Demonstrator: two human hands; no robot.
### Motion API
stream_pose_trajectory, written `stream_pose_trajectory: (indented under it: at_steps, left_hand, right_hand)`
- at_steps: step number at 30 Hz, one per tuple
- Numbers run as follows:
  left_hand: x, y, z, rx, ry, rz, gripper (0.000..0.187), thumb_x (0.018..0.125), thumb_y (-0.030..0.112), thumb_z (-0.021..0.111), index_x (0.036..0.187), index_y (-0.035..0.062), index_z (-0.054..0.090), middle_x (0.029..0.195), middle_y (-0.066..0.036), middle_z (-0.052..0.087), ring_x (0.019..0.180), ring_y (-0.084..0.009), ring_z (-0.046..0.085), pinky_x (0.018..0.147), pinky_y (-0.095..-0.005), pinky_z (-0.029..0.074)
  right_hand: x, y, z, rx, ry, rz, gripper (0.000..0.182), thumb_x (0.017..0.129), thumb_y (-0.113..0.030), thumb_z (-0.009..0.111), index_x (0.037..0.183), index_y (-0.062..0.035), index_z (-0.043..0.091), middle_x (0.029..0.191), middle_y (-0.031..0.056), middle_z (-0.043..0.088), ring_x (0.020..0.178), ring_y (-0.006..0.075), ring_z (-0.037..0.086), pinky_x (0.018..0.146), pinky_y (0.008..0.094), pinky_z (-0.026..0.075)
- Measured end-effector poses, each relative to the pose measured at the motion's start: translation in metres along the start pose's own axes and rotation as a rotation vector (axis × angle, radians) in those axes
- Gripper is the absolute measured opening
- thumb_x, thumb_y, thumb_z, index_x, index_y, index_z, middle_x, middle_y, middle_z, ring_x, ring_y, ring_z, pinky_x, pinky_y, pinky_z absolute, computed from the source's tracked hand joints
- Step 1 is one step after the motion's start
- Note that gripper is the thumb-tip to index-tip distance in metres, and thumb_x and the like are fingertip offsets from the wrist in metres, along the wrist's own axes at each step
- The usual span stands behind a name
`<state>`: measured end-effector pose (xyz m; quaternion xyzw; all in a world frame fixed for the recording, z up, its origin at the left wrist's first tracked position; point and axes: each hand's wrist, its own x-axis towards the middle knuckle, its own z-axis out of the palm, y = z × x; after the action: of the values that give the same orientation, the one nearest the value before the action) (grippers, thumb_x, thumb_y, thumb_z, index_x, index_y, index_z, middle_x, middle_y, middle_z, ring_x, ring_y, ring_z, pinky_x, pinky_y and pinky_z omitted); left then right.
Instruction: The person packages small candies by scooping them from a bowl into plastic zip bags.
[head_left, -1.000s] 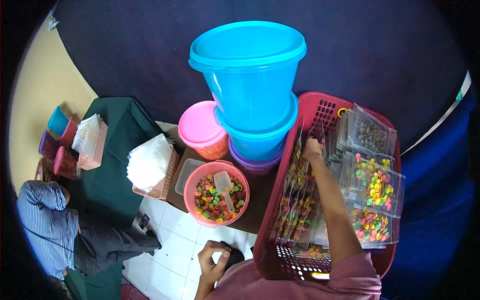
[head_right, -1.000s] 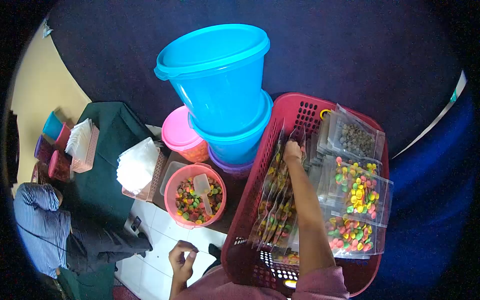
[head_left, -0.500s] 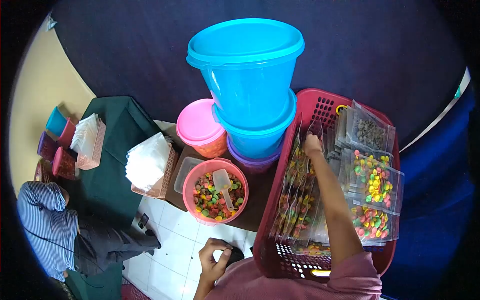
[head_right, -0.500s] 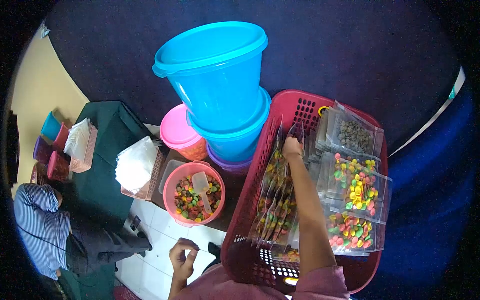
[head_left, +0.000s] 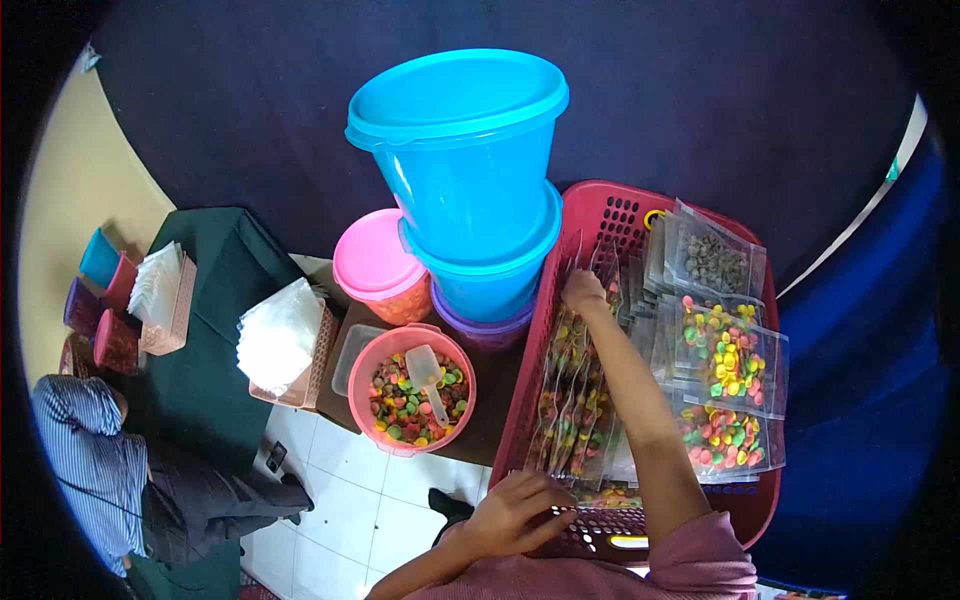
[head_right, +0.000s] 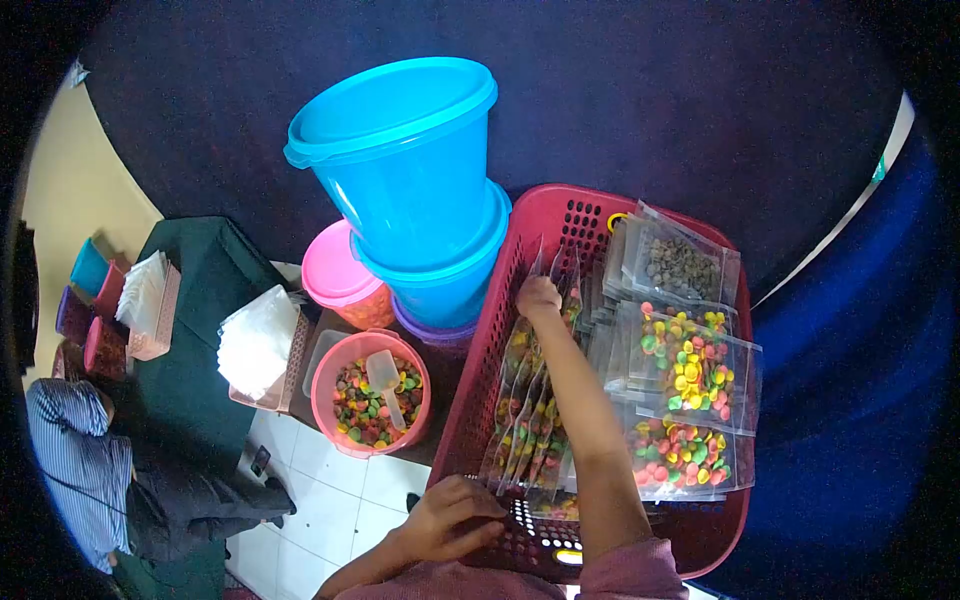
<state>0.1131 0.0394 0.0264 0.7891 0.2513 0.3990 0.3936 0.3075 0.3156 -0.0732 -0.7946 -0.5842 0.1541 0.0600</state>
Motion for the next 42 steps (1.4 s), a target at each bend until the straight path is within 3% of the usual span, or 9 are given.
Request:
stream_pose_trajectory:
  at_steps: [11,19,25,27,36,37,38,39,42]
  left_hand:
    - [-0.004,0.001,-0.004,0.103,-0.008,-0.099,0.021,0.072,0.015,0.060,0.091,0.0060,0.055,0.086,-0.012,0.054,0.076,-0.0281,0.052,0.068,-0.0335,0.041]
    - [-0.007,-0.006,-0.001,0.048,-0.007,-0.034,0.024,0.072,0.015,0.060,0.093,0.0056,0.054,0.086,-0.011,0.054,0.079,-0.0267,0.052,0.069,-0.0338,0.041]
    - [-0.014,-0.003,-0.008,-0.027,-0.014,0.021,0.022,0.074,0.014,0.059,0.092,0.0045,0.054,0.087,-0.012,0.054,0.082,-0.0271,0.052,0.070,-0.0337,0.041]
    - [-0.025,-0.003,-0.010,-0.085,0.007,0.068,0.021,0.074,0.015,0.059,0.092,0.0043,0.054,0.088,-0.012,0.053,0.083,-0.0279,0.052,0.071,-0.0341,0.041]
    - [-0.105,-0.011,-0.079,-0.205,0.366,-0.115,0.018,0.073,0.002,0.059,0.090,0.0016,0.056,0.088,-0.011,0.056,0.083,-0.0209,0.054,0.074,-0.0297,0.042]
    - [-0.117,-0.013,-0.088,-0.220,0.424,-0.158,0.017,0.073,0.002,0.058,0.089,0.0016,0.056,0.088,-0.011,0.056,0.083,-0.0208,0.054,0.074,-0.0296,0.041]
    - [-0.129,-0.016,-0.097,-0.191,0.483,-0.182,0.013,0.073,0.001,0.058,0.086,0.0012,0.056,0.087,-0.011,0.057,0.082,-0.0198,0.054,0.074,-0.0290,0.041]
    - [-0.143,-0.021,-0.106,-0.166,0.512,-0.192,0.013,0.073,0.001,0.058,0.086,0.0012,0.056,0.087,-0.011,0.057,0.082,-0.0198,0.054,0.074,-0.0290,0.041]
    - [-0.190,-0.035,-0.129,-0.130,0.735,-0.338,0.009,0.073,-0.001,0.056,0.082,0.0000,0.055,0.083,-0.011,0.057,0.079,-0.0190,0.054,0.072,-0.0277,0.042]
  right_hand:
    - [-0.004,0.004,-0.021,-0.562,-0.241,-0.317,0.028,0.072,-0.017,0.058,0.093,0.0012,0.058,0.103,0.0205,0.054,0.094,0.0271,0.055,0.076,0.0364,0.047]
    - [-0.036,-0.013,-0.044,-0.114,-0.030,-0.052,0.028,0.067,-0.016,0.058,0.084,0.0063,0.058,0.091,0.0238,0.057,0.089,0.0317,0.056,0.072,0.0384,0.048]
    - [-0.004,0.009,0.005,-0.197,-0.496,-0.055,0.025,0.069,-0.017,0.054,0.083,0.0035,0.059,0.091,0.0196,0.058,0.086,0.0301,0.057,0.072,0.0360,0.047]
    - [0.032,0.041,0.082,-0.232,-0.115,-0.339,0.030,0.069,-0.014,0.058,0.090,0.0078,0.055,0.086,0.0209,0.059,0.081,0.0265,0.060,0.071,0.0366,0.049]
    - [-0.023,0.056,0.060,-0.801,-0.257,-0.587,0.030,0.060,-0.022,0.064,0.084,-0.0039,0.063,0.097,0.0195,0.055,0.088,0.0264,0.056,0.075,0.0401,0.045]
    - [0.020,0.102,0.094,0.171,-0.467,-0.714,0.027,0.057,-0.021,0.061,0.079,-0.0061,0.060,0.090,0.0134,0.058,0.077,0.0302,0.057,0.067,0.0395,0.045]
    - [-0.034,0.044,0.030,-0.095,-0.445,-0.274,0.025,0.062,-0.015,0.059,0.084,-0.0037,0.054,0.091,0.0124,0.056,0.071,0.0290,0.058,0.060,0.0403,0.047]
    - [-0.086,0.010,-0.019,0.451,-0.497,0.118,0.022,0.065,-0.009,0.056,0.085,-0.0016,0.050,0.078,0.0099,0.056,0.066,0.0252,0.058,0.049,0.0368,0.047]
    - [-0.092,0.055,-0.062,0.255,-0.713,-0.334,0.014,0.069,-0.004,0.051,0.083,0.0013,0.052,0.057,0.0075,0.053,0.053,0.0169,0.056,0.042,0.0287,0.046]
